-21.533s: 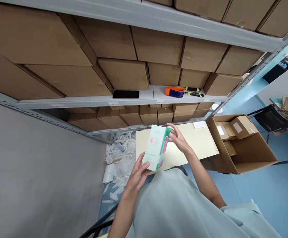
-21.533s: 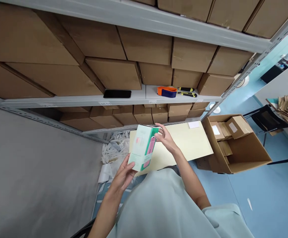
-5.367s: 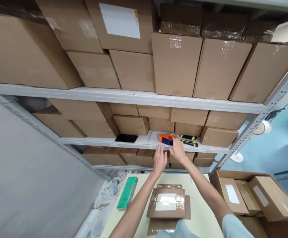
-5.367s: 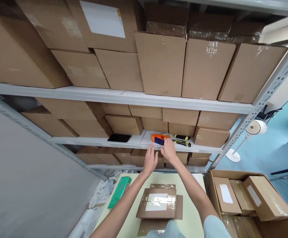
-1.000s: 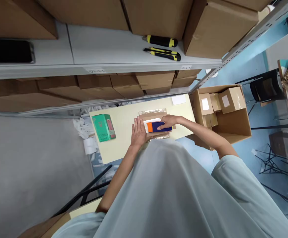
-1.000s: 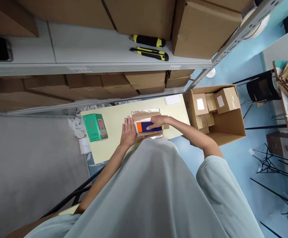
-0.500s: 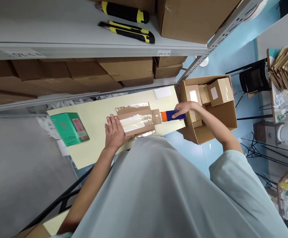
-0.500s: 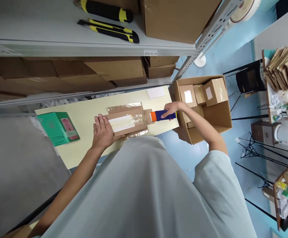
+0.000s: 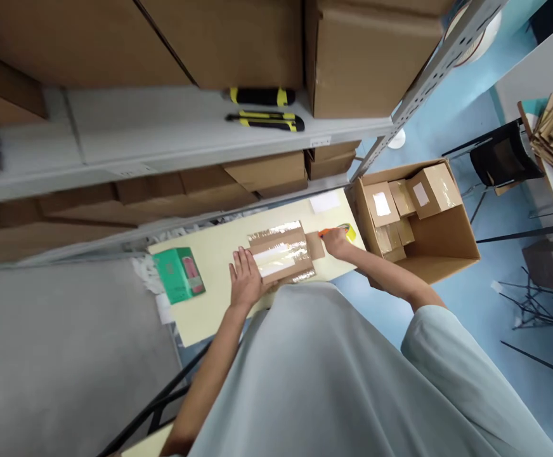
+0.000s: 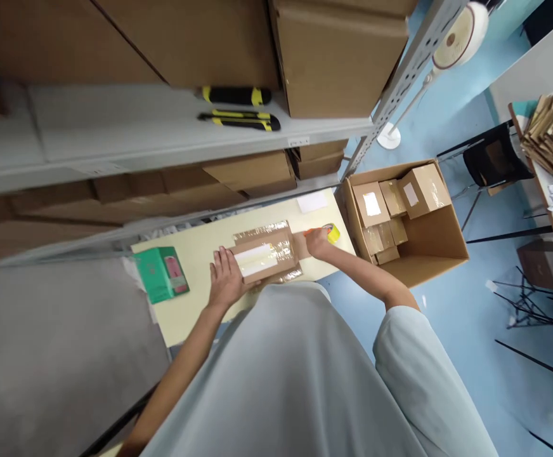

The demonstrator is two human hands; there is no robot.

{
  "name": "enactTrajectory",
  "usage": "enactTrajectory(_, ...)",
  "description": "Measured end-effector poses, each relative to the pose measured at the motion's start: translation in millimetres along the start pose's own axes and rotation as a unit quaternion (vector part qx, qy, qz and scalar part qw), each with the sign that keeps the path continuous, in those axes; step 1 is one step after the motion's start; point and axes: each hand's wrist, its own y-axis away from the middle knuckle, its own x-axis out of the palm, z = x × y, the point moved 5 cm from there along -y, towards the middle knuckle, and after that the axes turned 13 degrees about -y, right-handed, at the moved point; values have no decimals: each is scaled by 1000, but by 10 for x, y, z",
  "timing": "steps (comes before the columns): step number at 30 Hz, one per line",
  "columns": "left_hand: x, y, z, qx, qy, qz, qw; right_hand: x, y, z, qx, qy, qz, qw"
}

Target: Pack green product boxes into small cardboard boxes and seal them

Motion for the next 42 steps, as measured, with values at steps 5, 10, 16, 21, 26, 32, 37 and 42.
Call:
enactTrajectory(5, 44, 18, 75, 14, -20, -47, 999, -208, 273, 113, 43, 13, -89, 995)
enactTrajectory(10, -500, -215, -334, 99, -39, -219, 970, -696, 375, 455, -46, -42, -197, 978)
enactTrajectory(16, -1697, -728, -477, 124, -90, -381, 912, -1499, 244, 1624, -342, -84, -254, 901)
enactTrajectory(21, -2442, -1131, 116, 40, -96, -408, 907, -2211, 136, 2643, -363, -14, -310, 879)
enactTrajectory(26, -2759, -1346, 470, -5, -75, -353, 933, -2553, -22, 3182, -304, 26, -318, 898)
enactTrajectory(32, -2354, -1162, 200, 32, -6, -356, 934, -2571, -233, 3296, -289, 22, -325, 900)
enactTrajectory(37, -1385, -562, 349, -25, 153, -308, 939, -2173, -213, 2706, -358, -57, -385, 848)
enactTrajectory(42, -226, 341, 693, -218, 305, -152, 915, -728, 105, 1406, -332, -204, -402, 829)
